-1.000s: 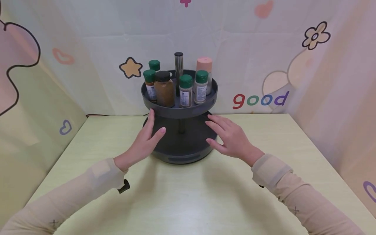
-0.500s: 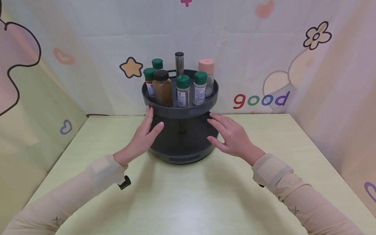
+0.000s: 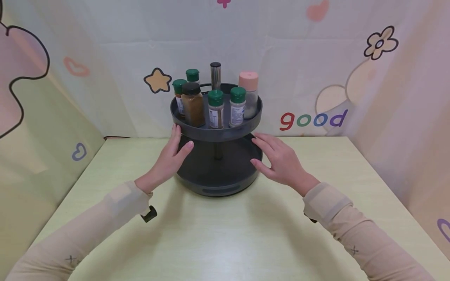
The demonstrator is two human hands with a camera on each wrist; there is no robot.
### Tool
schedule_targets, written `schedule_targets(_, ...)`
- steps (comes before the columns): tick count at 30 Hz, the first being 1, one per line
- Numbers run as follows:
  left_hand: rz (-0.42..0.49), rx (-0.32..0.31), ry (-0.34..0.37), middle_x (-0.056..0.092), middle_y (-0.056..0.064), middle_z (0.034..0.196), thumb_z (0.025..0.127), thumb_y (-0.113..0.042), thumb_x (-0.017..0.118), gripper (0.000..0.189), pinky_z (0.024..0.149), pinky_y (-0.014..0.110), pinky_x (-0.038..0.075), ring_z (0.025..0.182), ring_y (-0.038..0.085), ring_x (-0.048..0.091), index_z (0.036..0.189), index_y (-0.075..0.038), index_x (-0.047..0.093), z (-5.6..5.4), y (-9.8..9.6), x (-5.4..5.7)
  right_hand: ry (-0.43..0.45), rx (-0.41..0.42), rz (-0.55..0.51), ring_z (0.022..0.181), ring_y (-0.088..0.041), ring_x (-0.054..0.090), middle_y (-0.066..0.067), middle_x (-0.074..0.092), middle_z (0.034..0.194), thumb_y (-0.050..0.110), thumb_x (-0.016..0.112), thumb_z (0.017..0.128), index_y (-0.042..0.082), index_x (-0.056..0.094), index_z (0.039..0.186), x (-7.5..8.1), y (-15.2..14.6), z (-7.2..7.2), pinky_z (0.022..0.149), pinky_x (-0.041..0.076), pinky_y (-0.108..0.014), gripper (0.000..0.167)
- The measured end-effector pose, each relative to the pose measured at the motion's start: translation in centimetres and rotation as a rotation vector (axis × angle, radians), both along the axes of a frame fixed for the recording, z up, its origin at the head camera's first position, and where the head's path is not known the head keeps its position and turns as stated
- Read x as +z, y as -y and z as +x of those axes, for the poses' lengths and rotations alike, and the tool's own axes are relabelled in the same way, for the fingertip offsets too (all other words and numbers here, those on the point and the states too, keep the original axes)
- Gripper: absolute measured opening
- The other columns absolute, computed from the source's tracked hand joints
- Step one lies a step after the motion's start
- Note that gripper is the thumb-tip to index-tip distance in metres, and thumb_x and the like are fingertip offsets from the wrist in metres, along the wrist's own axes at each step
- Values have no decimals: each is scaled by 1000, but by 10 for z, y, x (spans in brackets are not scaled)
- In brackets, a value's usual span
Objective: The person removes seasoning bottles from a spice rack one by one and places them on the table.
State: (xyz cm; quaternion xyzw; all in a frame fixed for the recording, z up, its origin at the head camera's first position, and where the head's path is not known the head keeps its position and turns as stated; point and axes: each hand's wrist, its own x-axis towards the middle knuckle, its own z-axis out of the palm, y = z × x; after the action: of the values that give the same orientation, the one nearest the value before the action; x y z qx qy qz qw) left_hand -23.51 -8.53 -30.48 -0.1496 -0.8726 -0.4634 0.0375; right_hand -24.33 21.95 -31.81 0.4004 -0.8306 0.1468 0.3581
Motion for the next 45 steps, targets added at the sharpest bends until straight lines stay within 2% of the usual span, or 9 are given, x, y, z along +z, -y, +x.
schedule_targets(10, 16, 21, 19, -17, -1, 148, 84, -61, 34, 87, 111, 43, 3, 137, 18, -9, 142, -11, -7, -6, 3, 4, 3, -9, -10, 111, -29, 49, -14, 53, 123, 53, 35, 87, 1, 53, 118, 4, 1, -1, 90, 42, -44, 63)
schedule_targets(19, 40, 60, 68, -16, -2, 148, 86, -59, 34, 84, 111, 43, 2, 137, 16, -9, 142, -13, -8, -12, 4, 7, 12, -16, -28, 111, -29, 49, -15, 53, 122, 54, 35, 87, 2, 52, 119, 9, 2, -2, 85, 45, -48, 64)
schedule_targets(27, 59, 75, 43, -14, 4, 149, 84, -62, 32, 87, 111, 41, 2, 137, 17, -9, 142, -10, -8, -17, 3, 7, 50, -27, -72, 113, -32, 47, -17, 51, 124, 53, 34, 88, -1, 50, 121, 16, 3, -5, 87, 42, -51, 65)
schedule_targets(30, 70, 85, 48, -15, 2, 149, 84, -63, 32, 87, 112, 40, 1, 137, 16, -9, 142, -10, -8, -19, 2, 7, 60, -24, -91, 113, -31, 47, -17, 51, 125, 52, 35, 88, 0, 49, 122, 19, 4, -7, 87, 42, -51, 64)
schedule_targets(35, 90, 95, 73, -16, -1, 148, 84, -63, 31, 87, 112, 39, 1, 137, 15, -9, 141, -12, -10, -23, 2, 7, 76, -17, -117, 114, -30, 47, -15, 51, 125, 48, 40, 87, 0, 49, 122, 21, 5, -10, 88, 41, -50, 59)
schedule_targets(41, 109, 104, 97, -16, 0, 149, 87, -59, 30, 83, 112, 38, 1, 137, 14, -9, 141, -11, -10, -25, 3, 9, 136, -47, -129, 115, -30, 46, -15, 50, 126, 29, 53, 82, 1, 46, 124, 25, 7, -12, 93, 38, -49, 51)
schedule_targets(45, 130, 115, 98, -15, 0, 149, 87, -58, 30, 83, 112, 37, 1, 137, 14, -10, 141, -10, -10, -28, 3, 9, 159, -68, -135, 114, -31, 47, -17, 51, 124, 30, 54, 83, 1, 46, 125, 31, 10, -14, 94, 38, -49, 51)
